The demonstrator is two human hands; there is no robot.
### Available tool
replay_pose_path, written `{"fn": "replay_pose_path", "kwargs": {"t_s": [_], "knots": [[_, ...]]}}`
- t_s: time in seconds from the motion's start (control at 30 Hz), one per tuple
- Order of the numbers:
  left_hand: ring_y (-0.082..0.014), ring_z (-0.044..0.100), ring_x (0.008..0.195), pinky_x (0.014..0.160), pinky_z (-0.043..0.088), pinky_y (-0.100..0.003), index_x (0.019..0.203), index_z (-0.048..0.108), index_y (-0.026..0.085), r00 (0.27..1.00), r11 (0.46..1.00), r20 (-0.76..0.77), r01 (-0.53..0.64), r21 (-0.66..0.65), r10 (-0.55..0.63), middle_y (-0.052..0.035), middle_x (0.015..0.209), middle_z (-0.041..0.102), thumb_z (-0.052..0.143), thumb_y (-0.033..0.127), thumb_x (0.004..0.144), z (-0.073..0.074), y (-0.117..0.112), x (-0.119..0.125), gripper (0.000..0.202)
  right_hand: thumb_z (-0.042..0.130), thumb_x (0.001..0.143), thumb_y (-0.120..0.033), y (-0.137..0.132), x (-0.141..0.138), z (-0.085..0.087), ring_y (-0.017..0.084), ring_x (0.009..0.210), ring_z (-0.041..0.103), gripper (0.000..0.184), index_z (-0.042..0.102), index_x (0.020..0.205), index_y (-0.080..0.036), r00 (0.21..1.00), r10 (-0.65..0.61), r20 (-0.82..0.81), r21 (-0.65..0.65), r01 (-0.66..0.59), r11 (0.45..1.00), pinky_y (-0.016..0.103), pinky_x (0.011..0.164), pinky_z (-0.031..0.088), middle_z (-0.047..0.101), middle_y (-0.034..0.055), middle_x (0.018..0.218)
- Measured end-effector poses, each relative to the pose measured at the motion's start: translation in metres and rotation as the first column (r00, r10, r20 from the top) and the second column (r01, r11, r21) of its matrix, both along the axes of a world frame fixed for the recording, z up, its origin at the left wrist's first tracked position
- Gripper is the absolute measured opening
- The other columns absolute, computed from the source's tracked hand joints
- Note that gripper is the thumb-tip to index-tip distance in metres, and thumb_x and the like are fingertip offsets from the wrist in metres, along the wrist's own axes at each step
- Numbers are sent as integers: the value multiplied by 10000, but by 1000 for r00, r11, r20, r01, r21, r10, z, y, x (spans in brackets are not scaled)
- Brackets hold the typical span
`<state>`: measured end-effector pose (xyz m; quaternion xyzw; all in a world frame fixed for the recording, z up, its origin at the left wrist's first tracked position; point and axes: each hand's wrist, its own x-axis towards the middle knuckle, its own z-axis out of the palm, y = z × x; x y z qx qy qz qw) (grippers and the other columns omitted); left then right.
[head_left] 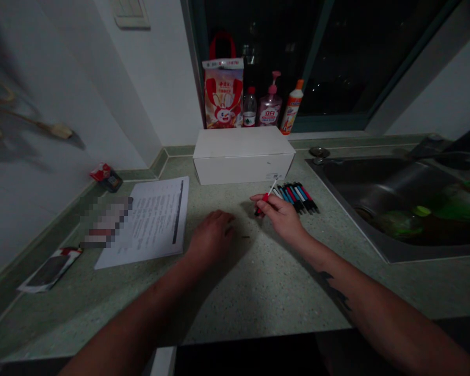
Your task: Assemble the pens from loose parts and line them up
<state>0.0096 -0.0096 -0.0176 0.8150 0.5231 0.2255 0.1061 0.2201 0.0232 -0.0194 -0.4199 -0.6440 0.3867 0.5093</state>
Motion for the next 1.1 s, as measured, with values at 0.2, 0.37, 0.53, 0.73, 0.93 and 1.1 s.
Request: {"fn": "replay_pose_path", "kwargs": {"t_s": [0.2,0.37,0.53,0.73,0.93,1.1], "knots": [[-318,652,916,788,539,-447,1032,696,192,998,991,8,-57,118,56,-127,972,703,618,149,842,-10,4,-6,209,567,946,-405,-1,1,-1,175,772,639,291,747,1076,-216,989,-43,144,51,36,998,321,698,537,702,60,922],[-312,630,906,794,509,-439,1073,683,210,979,959,167,-155,237,116,-121,978,702,595,84,787,-21,17,-18,325,562,950,-380,0,1,-3,178,780,652,285,739,1091,-206,986,-33,163,14,31,999,328,717,536,728,74,961],[-320,637,864,777,498,-453,1058,700,200,988,973,80,-147,177,135,-124,930,717,568,82,810,-33,28,-21,305,555,964,-341,-2,-1,-6,191,861,666,260,738,1084,-199,964,14,265,36,-25,999,334,775,517,730,74,956],[-290,662,916,826,533,-441,1071,700,183,971,989,217,-122,86,101,-104,985,697,546,78,866,-17,23,-12,277,535,1006,-324,-10,-1,2,214,944,655,230,729,1064,-214,825,-1,565,172,-117,978,351,829,482,723,80,977],[-208,662,908,814,567,-366,1068,685,193,881,978,470,-59,198,-42,-88,1024,673,550,116,920,8,10,-3,214,519,1020,-370,-9,3,3,236,917,637,252,719,1045,-219,683,-68,727,228,-147,963,347,785,464,715,78,917],[-189,666,895,828,560,-363,1125,660,201,886,962,459,-74,263,-57,-73,1028,711,548,115,931,10,6,-4,240,518,1019,-360,-7,5,2,252,919,636,256,720,1088,-220,635,-116,764,253,-128,959,359,776,460,722,91,936]]}}
